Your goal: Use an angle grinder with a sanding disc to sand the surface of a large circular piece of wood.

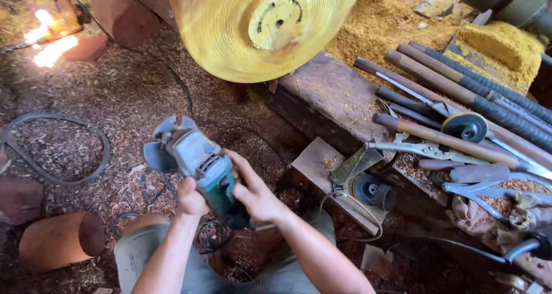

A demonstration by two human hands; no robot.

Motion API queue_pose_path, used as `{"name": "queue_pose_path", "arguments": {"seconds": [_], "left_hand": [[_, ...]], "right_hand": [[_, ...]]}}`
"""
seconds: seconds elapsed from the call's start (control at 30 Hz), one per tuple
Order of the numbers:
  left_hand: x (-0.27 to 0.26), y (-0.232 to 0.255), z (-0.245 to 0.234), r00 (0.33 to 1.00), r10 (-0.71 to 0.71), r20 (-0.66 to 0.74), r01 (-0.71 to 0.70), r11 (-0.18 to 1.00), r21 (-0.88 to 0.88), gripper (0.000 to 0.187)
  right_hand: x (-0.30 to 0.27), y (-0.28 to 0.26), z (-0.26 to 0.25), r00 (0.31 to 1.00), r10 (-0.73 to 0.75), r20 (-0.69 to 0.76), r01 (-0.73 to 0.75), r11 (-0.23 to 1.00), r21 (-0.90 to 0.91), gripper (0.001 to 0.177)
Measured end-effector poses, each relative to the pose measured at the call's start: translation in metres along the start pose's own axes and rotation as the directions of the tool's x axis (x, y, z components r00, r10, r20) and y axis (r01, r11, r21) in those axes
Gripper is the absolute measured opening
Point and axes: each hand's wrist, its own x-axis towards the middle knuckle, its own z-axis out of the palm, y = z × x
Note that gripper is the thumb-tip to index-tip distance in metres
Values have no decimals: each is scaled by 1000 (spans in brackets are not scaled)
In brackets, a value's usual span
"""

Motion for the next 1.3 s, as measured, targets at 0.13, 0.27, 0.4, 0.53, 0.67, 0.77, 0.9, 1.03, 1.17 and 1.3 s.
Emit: {"name": "queue_pose_path", "arguments": {"seconds": [0.13, 0.27, 0.4, 0.53, 0.67, 0.77, 0.9, 1.03, 1.17, 1.3], "left_hand": [[24, -4, 8, 988, 124, -89, -124, 992, 10, 85], [37, 11, 10, 998, -14, -61, 13, 1000, -5, 75], [66, -9, 11, 998, -64, 14, 65, 997, -30, 71], [94, -37, 7, 997, -35, 76, 38, 998, -49, 77], [112, -45, 6, 993, -16, 117, 34, 988, -153, 81], [130, -50, -5, 991, -90, 98, 111, 965, -236, 82], [163, -52, -10, 995, -86, -43, 89, 994, 63, 88], [186, -51, -4, 995, 90, -37, -77, 960, 269, 76], [195, -44, 2, 991, 130, -29, -120, 967, 226, 72], [207, -47, -5, 993, 114, -35, -104, 971, 217, 69]], "right_hand": [[35, -30, -12, 991, 60, 117, -66, 996, 52, 90], [39, -8, -17, 997, 46, 58, -54, 990, 130, 89], [37, 9, -31, 996, -30, -85, 41, 991, 129, 87], [37, 15, -51, 946, -83, -314, 81, 996, -20, 80], [61, 8, -58, 920, -85, -381, 54, 994, -93, 79], [73, -16, -44, 913, -156, -378, 37, 952, -302, 92], [99, -30, -45, 904, -301, -304, 94, 833, -545, 107], [113, -17, -63, 848, -353, -396, 73, 817, -572, 108], [122, -6, -73, 828, -368, -423, 38, 790, -612, 110], [132, -7, -75, 826, -365, -430, 16, 778, -629, 109]]}}
